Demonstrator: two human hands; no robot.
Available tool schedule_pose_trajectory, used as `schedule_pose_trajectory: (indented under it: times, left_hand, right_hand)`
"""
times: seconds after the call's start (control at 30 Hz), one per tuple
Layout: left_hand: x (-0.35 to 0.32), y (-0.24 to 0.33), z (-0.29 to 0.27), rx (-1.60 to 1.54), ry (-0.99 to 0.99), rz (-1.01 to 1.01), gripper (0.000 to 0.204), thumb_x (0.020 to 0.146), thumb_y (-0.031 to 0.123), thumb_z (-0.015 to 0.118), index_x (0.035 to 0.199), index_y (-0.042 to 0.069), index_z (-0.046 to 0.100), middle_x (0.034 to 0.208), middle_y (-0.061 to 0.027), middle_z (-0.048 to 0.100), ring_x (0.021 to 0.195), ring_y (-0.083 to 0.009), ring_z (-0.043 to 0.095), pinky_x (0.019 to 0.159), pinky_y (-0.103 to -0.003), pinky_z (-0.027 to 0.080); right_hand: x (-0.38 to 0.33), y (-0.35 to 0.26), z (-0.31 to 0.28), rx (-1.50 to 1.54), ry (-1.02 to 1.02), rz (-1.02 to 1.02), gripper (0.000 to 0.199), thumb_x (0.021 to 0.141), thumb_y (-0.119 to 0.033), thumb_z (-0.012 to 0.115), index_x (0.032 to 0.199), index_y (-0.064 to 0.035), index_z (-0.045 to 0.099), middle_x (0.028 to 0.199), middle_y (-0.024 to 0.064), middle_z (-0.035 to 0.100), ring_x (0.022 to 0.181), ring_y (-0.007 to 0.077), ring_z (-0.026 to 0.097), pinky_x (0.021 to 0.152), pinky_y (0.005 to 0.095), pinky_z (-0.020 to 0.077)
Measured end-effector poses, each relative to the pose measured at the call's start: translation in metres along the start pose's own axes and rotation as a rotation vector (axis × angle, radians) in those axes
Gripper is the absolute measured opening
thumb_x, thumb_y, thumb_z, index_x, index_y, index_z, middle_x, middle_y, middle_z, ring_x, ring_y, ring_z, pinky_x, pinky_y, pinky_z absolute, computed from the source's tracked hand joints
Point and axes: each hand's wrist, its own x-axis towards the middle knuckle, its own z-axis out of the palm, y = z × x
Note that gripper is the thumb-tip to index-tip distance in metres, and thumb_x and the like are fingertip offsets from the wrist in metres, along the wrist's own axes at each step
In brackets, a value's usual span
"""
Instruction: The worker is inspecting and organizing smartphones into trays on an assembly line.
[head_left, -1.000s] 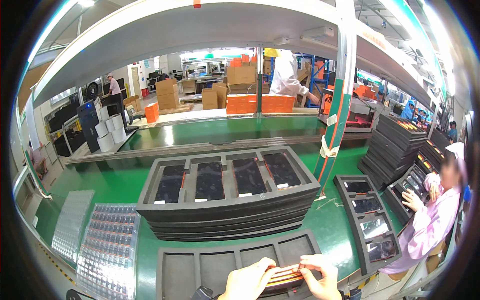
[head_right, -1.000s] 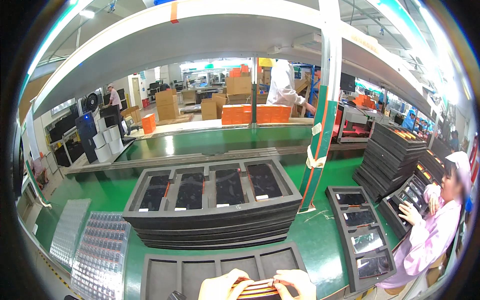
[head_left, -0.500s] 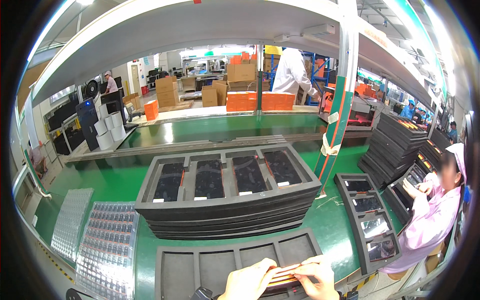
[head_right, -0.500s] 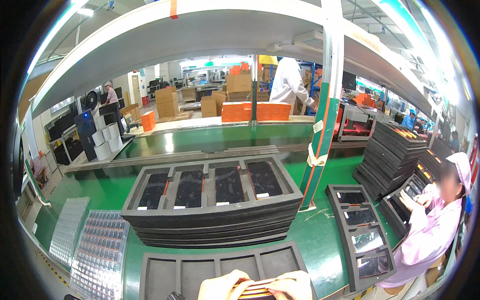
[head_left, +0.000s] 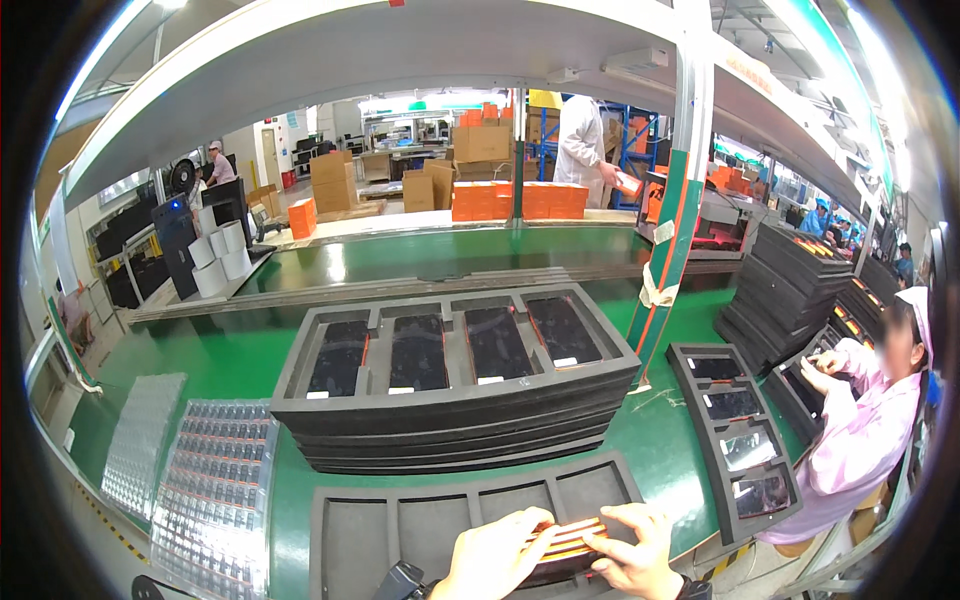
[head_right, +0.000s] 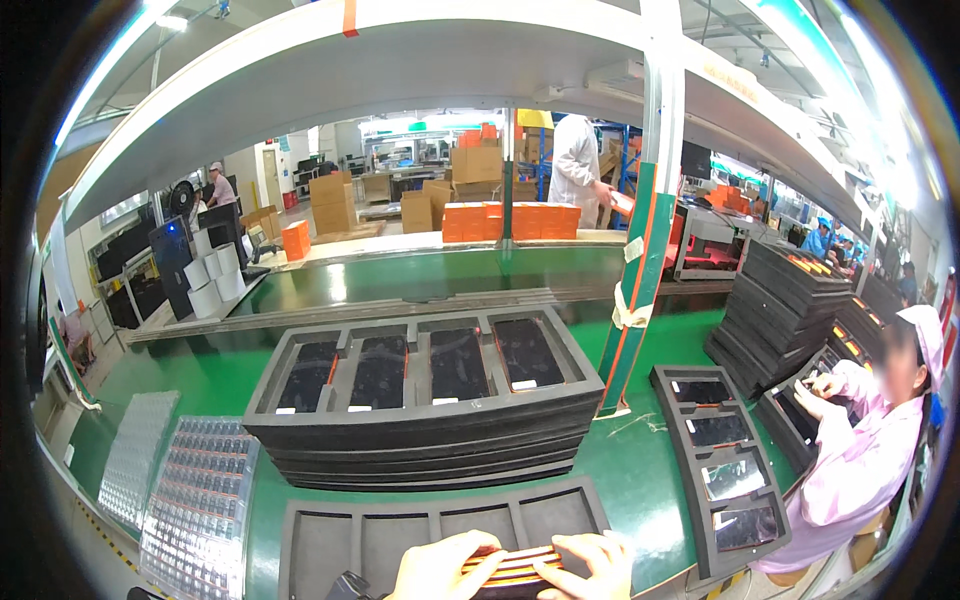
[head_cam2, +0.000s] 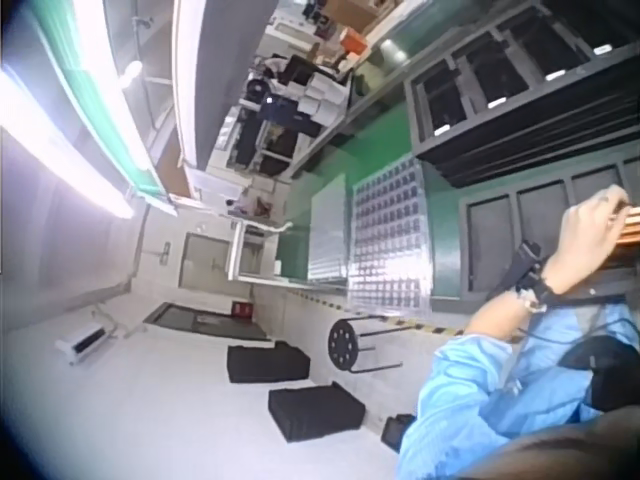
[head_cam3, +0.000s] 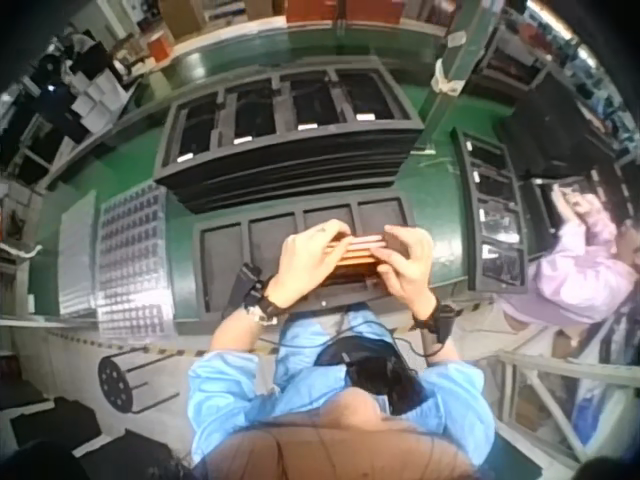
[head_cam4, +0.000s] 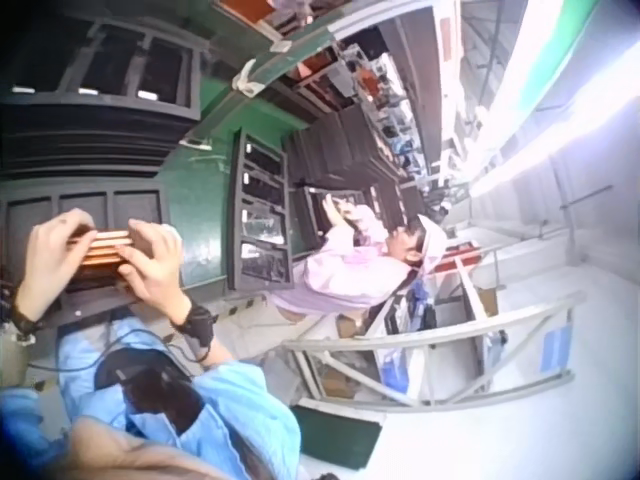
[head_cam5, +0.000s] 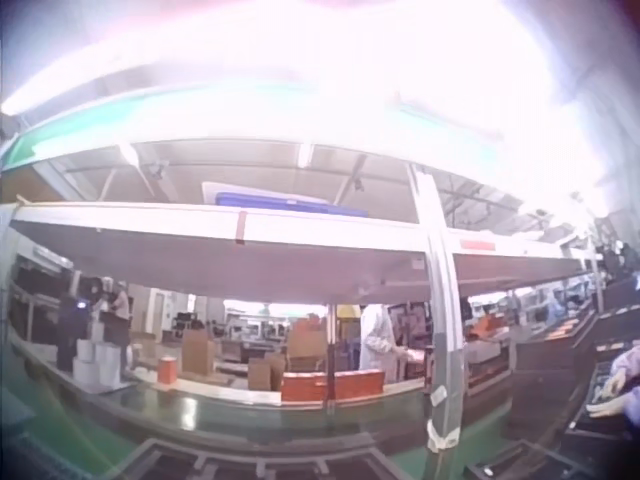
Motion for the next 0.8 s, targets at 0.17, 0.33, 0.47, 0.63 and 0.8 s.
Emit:
schedule_pose_trajectory:
  times: [0.17,0.33,0.47,0.63,0.8]
  left_hand:
    - [-0.006,0.0,0.003,0.014,-0.038,-0.005,0.012,0.09,0.018,0.066,0.1,0.012,0.066,0.094,-0.0111,0.07,0.083,-0.0328,0.069,0.067,-0.038,0.056]
    - [-0.007,-0.003,0.003,0.019,-0.051,0.015,0.019,0.09,0.017,0.066,0.107,0.012,0.064,0.095,-0.012,0.072,0.085,-0.0328,0.07,0.069,-0.039,0.057]
    - [-0.006,0.004,0.002,-0.079,-0.08,-0.138,0.035,0.09,0.019,0.067,0.122,0.011,0.055,0.093,-0.0133,0.074,0.087,-0.0314,0.072,0.071,-0.038,0.058]
    - [-0.006,0.008,-0.002,-0.084,-0.064,-0.119,0.031,0.09,0.018,0.068,0.118,0.012,0.057,0.089,-0.0107,0.073,0.083,-0.0311,0.072,0.068,-0.037,0.058]
    - [-0.006,0.007,0.001,-0.079,-0.05,-0.074,0.023,0.09,0.016,0.067,0.111,0.013,0.061,0.088,-0.0107,0.073,0.081,-0.0305,0.072,0.067,-0.037,0.058]
  right_hand:
    - [0.039,-0.018,0.002,0.269,0.056,0.105,0.035,0.079,-0.008,0.074,0.113,-0.0061,0.066,0.103,0.0095,0.068,0.096,0.0314,0.061,0.089,0.0423,0.0437]
    - [0.055,-0.027,0.01,0.236,0.024,0.049,0.034,0.078,-0.006,0.074,0.111,-0.0068,0.068,0.083,0.0094,0.066,0.077,0.0291,0.062,0.074,0.0383,0.0473]
    - [0.05,-0.022,0.005,0.248,-0.054,0.103,0.034,0.079,-0.003,0.073,0.113,-0.0066,0.07,0.081,0.0112,0.066,0.073,0.0282,0.063,0.068,0.0356,0.0478]
    - [0.034,-0.014,-0.005,0.438,0.04,0.216,0.019,0.079,0.001,0.075,0.097,-0.0047,0.072,0.078,0.0119,0.067,0.07,0.0281,0.065,0.063,0.0347,0.0492]
    - [0.017,-0.011,-0.011,0.611,0.039,0.408,0.013,0.078,0.004,0.075,0.089,-0.0024,0.07,0.079,0.0107,0.068,0.071,0.025,0.065,0.066,0.0325,0.0499]
